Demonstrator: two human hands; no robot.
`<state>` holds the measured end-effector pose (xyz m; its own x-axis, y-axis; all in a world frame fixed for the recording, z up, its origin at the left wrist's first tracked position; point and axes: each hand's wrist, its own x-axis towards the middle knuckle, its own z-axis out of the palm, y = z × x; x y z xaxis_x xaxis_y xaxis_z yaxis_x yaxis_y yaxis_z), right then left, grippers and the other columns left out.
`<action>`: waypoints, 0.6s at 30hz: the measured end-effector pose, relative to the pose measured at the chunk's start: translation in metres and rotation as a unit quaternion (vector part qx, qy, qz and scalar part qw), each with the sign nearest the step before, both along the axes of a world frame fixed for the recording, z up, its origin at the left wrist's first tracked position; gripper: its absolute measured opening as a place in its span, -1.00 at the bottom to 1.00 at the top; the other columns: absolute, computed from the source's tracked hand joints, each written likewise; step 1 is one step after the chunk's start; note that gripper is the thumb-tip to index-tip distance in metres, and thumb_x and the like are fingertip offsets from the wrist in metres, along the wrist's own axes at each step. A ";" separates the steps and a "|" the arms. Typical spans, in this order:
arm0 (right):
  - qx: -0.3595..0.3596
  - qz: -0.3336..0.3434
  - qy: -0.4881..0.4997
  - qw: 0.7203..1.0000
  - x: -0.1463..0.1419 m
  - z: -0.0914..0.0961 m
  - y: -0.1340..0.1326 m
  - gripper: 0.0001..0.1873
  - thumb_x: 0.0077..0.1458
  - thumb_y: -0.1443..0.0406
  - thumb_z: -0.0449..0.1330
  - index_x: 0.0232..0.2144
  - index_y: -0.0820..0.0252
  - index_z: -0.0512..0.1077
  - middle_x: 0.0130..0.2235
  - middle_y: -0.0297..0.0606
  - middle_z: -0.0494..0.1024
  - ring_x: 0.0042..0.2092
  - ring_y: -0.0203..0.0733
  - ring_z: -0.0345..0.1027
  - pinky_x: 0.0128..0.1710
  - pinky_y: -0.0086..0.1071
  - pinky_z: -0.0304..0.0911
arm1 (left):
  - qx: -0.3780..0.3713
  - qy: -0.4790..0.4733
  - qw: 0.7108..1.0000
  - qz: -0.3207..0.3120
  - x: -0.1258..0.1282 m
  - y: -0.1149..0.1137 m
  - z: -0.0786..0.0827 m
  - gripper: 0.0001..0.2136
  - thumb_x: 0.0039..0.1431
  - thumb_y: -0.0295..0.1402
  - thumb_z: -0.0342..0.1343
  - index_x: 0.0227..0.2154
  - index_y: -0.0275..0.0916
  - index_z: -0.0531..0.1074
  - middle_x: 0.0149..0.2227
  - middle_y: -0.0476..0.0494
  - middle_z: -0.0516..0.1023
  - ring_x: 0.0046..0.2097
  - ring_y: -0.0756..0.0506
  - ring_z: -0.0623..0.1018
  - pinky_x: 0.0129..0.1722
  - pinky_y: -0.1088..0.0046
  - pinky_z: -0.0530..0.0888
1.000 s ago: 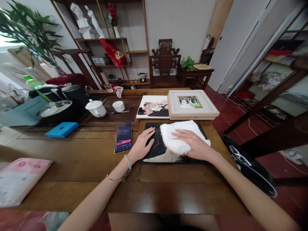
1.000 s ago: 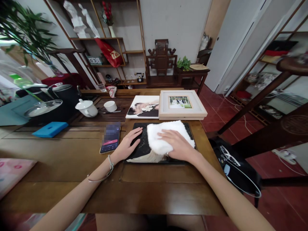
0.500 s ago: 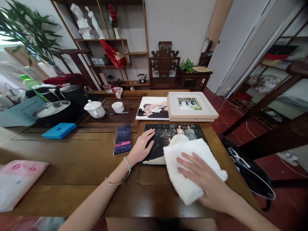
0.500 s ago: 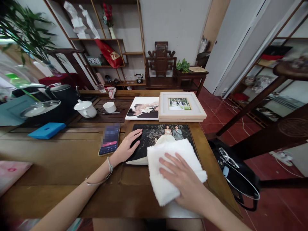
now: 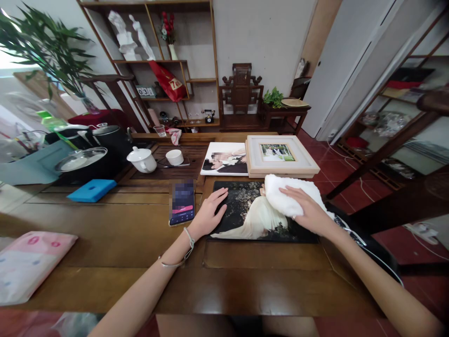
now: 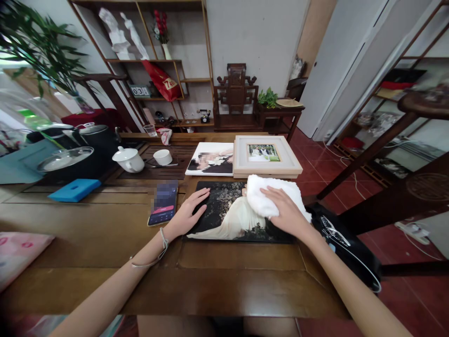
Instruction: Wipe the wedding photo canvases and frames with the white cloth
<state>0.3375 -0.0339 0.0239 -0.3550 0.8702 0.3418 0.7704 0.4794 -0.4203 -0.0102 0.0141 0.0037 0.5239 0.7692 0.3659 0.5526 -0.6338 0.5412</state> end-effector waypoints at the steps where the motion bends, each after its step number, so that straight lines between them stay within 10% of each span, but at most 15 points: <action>1: 0.001 0.011 -0.014 1.000 -0.004 0.001 -0.015 -0.19 -0.23 0.47 0.06 0.18 0.13 0.30 0.25 -0.12 0.35 0.31 0.11 0.09 0.29 0.21 -0.08 | 0.001 0.000 1.000 0.001 0.000 0.000 0.000 -0.62 0.36 -0.33 -0.09 0.19 -0.25 0.30 0.28 -0.30 0.30 0.32 -0.22 0.27 0.29 -0.01 0.24; 8: -0.046 0.113 -0.094 0.988 -0.041 0.015 -0.095 -0.16 -0.29 0.51 0.05 0.15 0.11 0.31 0.33 -0.20 0.20 0.38 0.07 -0.13 0.32 0.20 -0.20 | -0.002 -0.009 1.000 0.014 0.001 0.001 -0.004 -0.62 0.35 -0.33 -0.07 0.19 -0.18 0.32 0.28 -0.24 0.31 0.31 -0.22 0.28 0.28 -0.01 0.25; 18: -0.017 0.010 -0.019 1.000 -0.005 0.008 0.021 -0.23 -0.12 0.45 0.06 0.22 0.12 0.28 0.24 -0.15 0.36 0.30 0.04 0.11 0.29 0.15 -0.07 | -0.002 -0.004 1.000 0.004 -0.001 0.000 0.000 -0.62 0.35 -0.33 -0.08 0.18 -0.25 0.32 0.28 -0.30 0.31 0.32 -0.24 0.27 0.28 -0.02 0.25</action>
